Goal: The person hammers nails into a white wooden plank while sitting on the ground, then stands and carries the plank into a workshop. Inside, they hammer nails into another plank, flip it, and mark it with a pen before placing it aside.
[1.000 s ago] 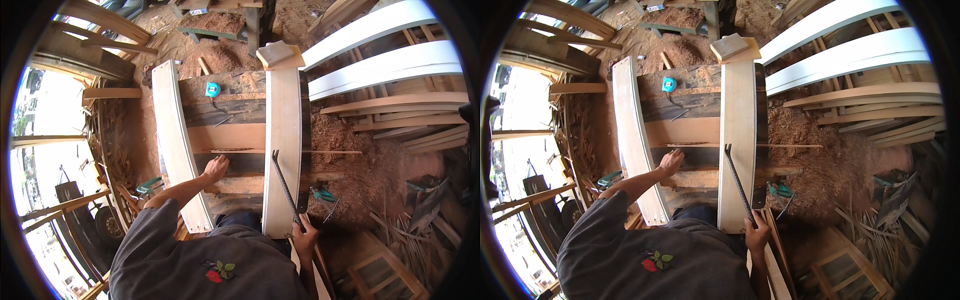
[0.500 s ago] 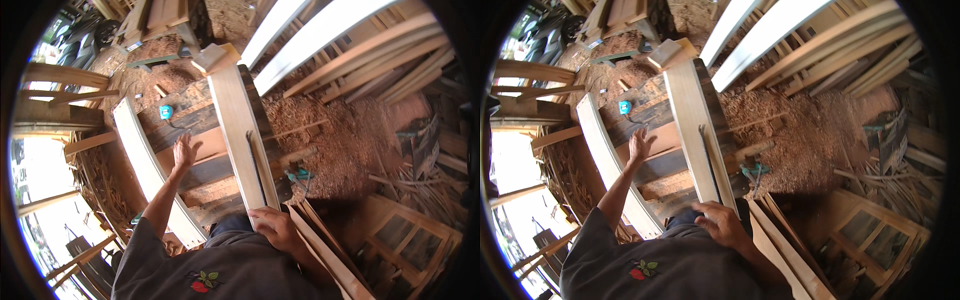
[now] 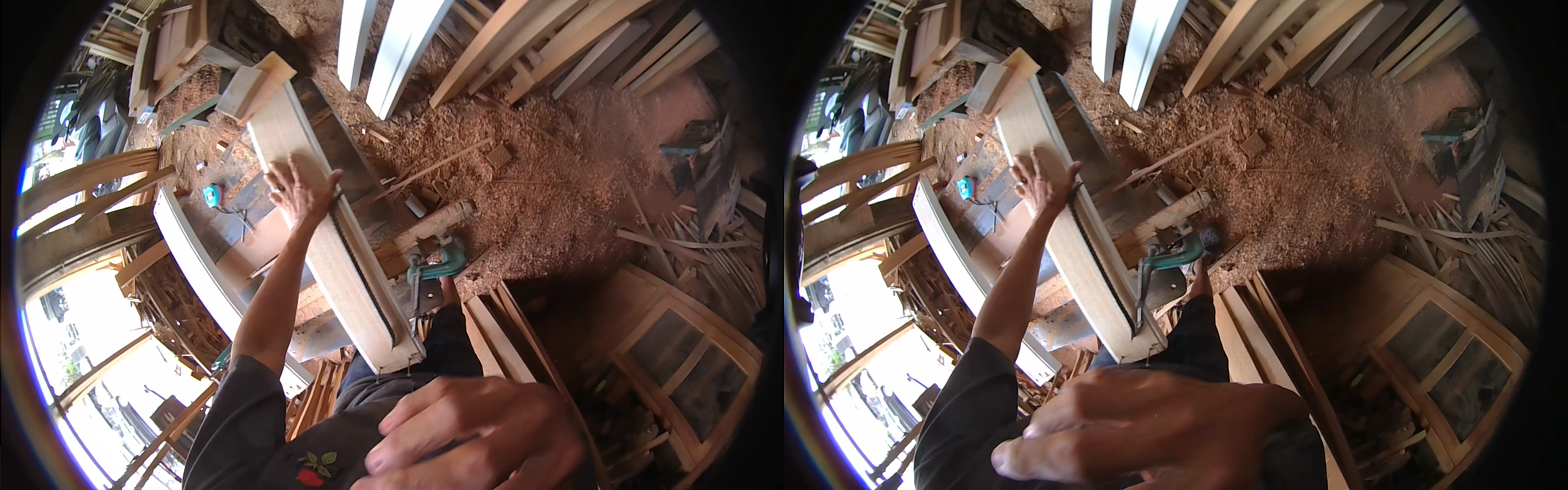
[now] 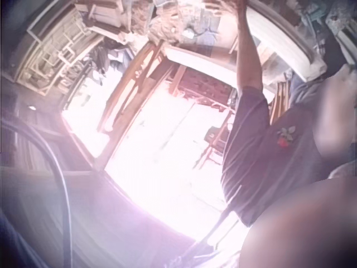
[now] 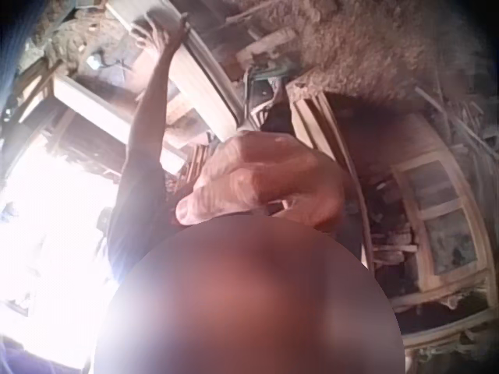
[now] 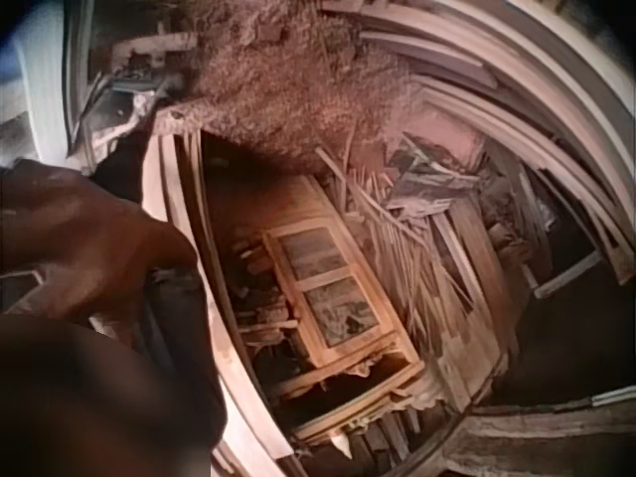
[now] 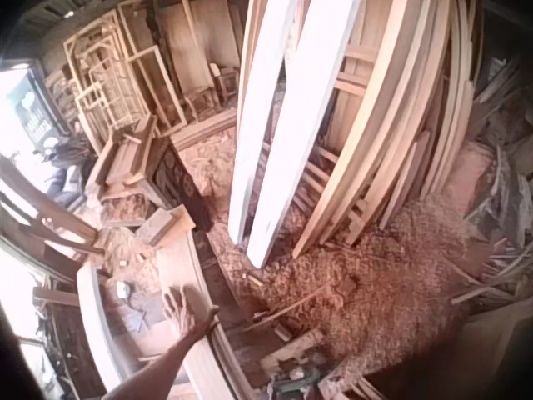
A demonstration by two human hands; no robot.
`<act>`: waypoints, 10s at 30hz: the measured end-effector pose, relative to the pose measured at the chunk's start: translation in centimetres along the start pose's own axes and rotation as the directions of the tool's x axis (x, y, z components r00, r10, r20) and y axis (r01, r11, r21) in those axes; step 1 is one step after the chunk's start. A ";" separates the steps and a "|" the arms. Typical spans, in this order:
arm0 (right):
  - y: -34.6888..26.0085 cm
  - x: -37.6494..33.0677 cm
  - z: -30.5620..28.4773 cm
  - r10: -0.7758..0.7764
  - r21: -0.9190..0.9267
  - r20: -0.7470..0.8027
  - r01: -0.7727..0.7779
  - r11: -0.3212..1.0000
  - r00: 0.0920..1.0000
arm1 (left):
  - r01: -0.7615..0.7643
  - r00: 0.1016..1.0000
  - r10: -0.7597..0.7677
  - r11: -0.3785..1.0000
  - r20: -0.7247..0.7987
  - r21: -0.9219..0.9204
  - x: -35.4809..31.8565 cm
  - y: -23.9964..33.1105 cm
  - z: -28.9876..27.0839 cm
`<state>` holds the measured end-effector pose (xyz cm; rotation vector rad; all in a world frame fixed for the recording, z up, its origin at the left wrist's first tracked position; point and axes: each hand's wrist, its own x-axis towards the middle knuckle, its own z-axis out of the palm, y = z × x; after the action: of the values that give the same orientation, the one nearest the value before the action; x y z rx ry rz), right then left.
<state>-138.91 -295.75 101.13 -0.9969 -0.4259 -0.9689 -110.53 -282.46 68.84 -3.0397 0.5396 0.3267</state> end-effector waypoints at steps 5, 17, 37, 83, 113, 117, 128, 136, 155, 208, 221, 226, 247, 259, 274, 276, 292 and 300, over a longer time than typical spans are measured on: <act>-1.2 -1.8 -10.4 0.176 0.078 -0.093 -0.169 0.982 0.980 | -0.020 0.994 0.024 0.999 -0.102 0.036 0.2 0.0 1.3; -0.5 -4.0 -14.8 0.174 0.263 -0.279 -0.099 0.960 0.944 | -0.063 0.971 0.063 0.998 -0.229 0.011 1.4 -1.6 3.6; 8.7 -47.1 -35.0 0.609 0.158 -0.757 -0.970 -0.183 -0.238 | -0.155 0.943 0.153 0.988 -0.295 0.017 1.0 -1.6 3.0; 11.4 -3.8 -18.3 0.524 0.633 -0.200 -0.299 0.714 0.828 | -0.080 0.975 0.083 0.997 -0.205 0.023 0.2 0.7 1.6; 13.6 -6.9 -12.4 0.788 0.764 -0.163 -0.429 0.482 0.594 | 0.028 0.998 -0.028 1.000 -0.061 0.001 -0.2 1.4 -0.3; 14.5 -9.0 -12.2 0.843 0.732 -0.192 -0.498 0.464 0.503 | 0.029 0.999 -0.030 0.997 -0.024 -0.068 -0.2 1.2 -0.6; 8.0 -8.1 -3.5 0.881 -0.155 -0.200 -0.901 0.404 0.429 | -0.073 0.981 0.022 0.962 -0.192 -0.264 2.2 -1.2 -1.2; 12.5 -15.0 3.8 0.855 -0.570 -0.267 -0.788 0.232 0.445 | 0.001 0.959 -0.167 0.810 -0.230 -0.587 26.8 -7.2 -6.3; 22.2 -26.4 2.3 0.547 -0.866 -0.498 -0.416 -0.276 0.673 | 0.324 0.837 -0.263 -0.468 0.480 -0.822 0.4 -27.7 1.7; -5.5 -38.4 -1.3 0.003 -0.066 -0.997 -0.921 0.384 0.073 | -0.924 0.381 0.906 0.364 -0.185 -0.118 -0.8 -8.6 -28.5; -4.7 -35.9 -1.0 -0.096 -0.131 -0.991 -0.893 0.431 0.099 | -0.258 0.717 0.689 0.407 0.108 -0.876 2.3 0.5 -35.0; -6.4 -38.4 -1.2 -0.019 0.029 -0.999 -0.875 0.484 -0.043 | 0.205 0.777 0.300 0.711 0.553 -0.673 4.0 1.1 -26.6; -8.7 -27.0 -0.3 0.161 0.056 -0.986 -0.840 0.540 0.038 | 0.660 0.725 -0.466 0.681 0.507 -0.318 0.2 1.0 -9.8; -2.2 -13.5 9.1 0.602 -0.106 -0.707 -0.897 0.428 0.371 | 0.274 0.960 -0.261 0.824 0.097 -0.495 -3.1 -14.6 -4.3; 8.4 -11.5 11.5 0.753 -0.027 -0.634 -0.978 0.207 0.177 | -0.003 1.000 0.003 0.954 0.000 -0.300 0.0 -27.5 1.5; 8.7 -10.8 11.1 0.747 -0.065 -0.642 -0.983 0.170 0.172 | -0.088 0.994 0.057 0.926 -0.095 -0.367 0.1 -28.1 1.4; 12.3 -6.7 8.2 0.738 -0.011 -0.675 -1.000 0.005 0.011 | -0.275 0.959 0.270 0.821 -0.084 -0.500 20.4 -13.0 -11.2; 18.8 -10.2 3.8 0.774 -0.572 -0.603 -0.781 -0.249 0.194 | -0.228 0.938 0.308 0.891 0.156 -0.392 24.3 -9.6 -8.7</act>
<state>-128.11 -283.92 86.41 -1.8012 0.9124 0.2616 -83.19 -282.21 72.13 -3.2105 0.9906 0.8495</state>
